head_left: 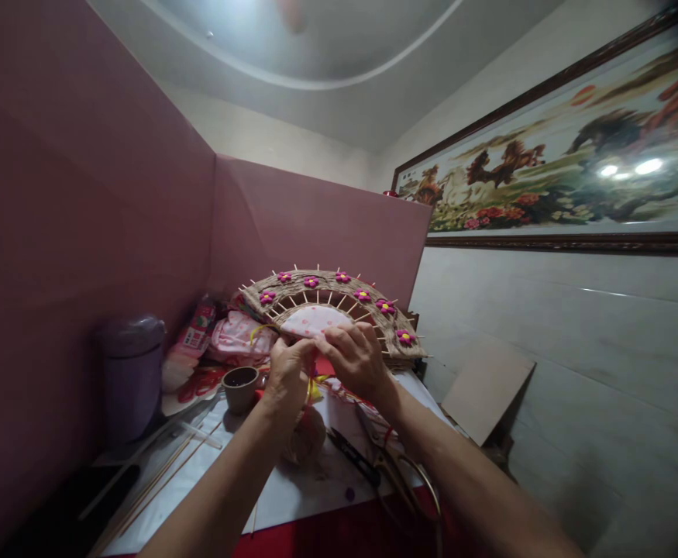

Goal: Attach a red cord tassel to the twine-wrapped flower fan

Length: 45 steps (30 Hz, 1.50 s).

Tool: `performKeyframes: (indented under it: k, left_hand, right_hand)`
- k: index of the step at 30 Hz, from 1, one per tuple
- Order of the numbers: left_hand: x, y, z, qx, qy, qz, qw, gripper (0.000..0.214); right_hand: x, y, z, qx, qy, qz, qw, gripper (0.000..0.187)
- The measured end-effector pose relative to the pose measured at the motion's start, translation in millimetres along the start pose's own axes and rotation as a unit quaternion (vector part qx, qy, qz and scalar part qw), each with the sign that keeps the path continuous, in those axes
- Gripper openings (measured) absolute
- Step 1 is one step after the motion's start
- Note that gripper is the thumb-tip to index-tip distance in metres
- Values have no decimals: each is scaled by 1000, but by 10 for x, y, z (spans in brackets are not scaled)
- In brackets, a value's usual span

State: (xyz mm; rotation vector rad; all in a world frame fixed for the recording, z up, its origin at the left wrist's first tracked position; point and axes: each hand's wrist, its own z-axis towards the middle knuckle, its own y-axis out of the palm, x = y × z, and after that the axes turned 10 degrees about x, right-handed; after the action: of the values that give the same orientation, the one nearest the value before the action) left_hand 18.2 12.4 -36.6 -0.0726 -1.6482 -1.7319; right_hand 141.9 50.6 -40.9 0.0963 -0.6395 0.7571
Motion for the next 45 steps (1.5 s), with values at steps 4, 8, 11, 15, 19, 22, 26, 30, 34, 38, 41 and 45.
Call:
performKeyframes:
  k: [4, 8, 11, 15, 19, 22, 26, 30, 34, 38, 41, 45]
  left_hand:
    - [-21, -40, 46, 3, -3, 8, 1000, 42]
    - [-23, -46, 106, 21, -1, 29, 999, 34]
    - [-14, -13, 140, 39, 3, 43, 998, 33]
    - [-13, 31, 155, 50, 8, 55, 997, 34]
    - [-41, 33, 161, 57, 3, 61, 997, 35]
    - [-77, 23, 167, 63, -1, 59, 996, 33]
    - [-115, 21, 170, 72, 1, 51, 996, 32]
    - [-104, 25, 173, 66, -5, 50, 997, 33]
    - [-75, 24, 181, 61, -8, 51, 997, 35]
    - [-76, 26, 181, 63, -9, 50, 997, 38]
    - [-89, 29, 175, 63, -15, 49, 997, 39]
    - [-96, 28, 163, 64, -16, 40, 997, 38]
  right_hand:
    - [-15, 38, -6, 13, 47, 34, 998, 12]
    - [-23, 74, 32, 21, 110, 85, 990, 10]
    - [-12, 90, 92, 18, 184, 119, 975, 7]
    - [22, 95, 187, 10, 281, 166, 945, 7]
    - [48, 93, 248, 0, 342, 249, 906, 8]
    - [53, 103, 264, -30, 377, 314, 871, 9]
    - [81, 130, 296, -62, 388, 383, 836, 13]
    - [176, 99, 384, -75, 399, 445, 798, 18]
    - [295, 3, 489, -137, 375, 411, 819, 17]
    - [325, -58, 552, -189, 213, 249, 925, 16]
    - [281, -91, 575, -232, 122, 138, 955, 12]
    - [230, -140, 582, -265, 75, 47, 960, 12]
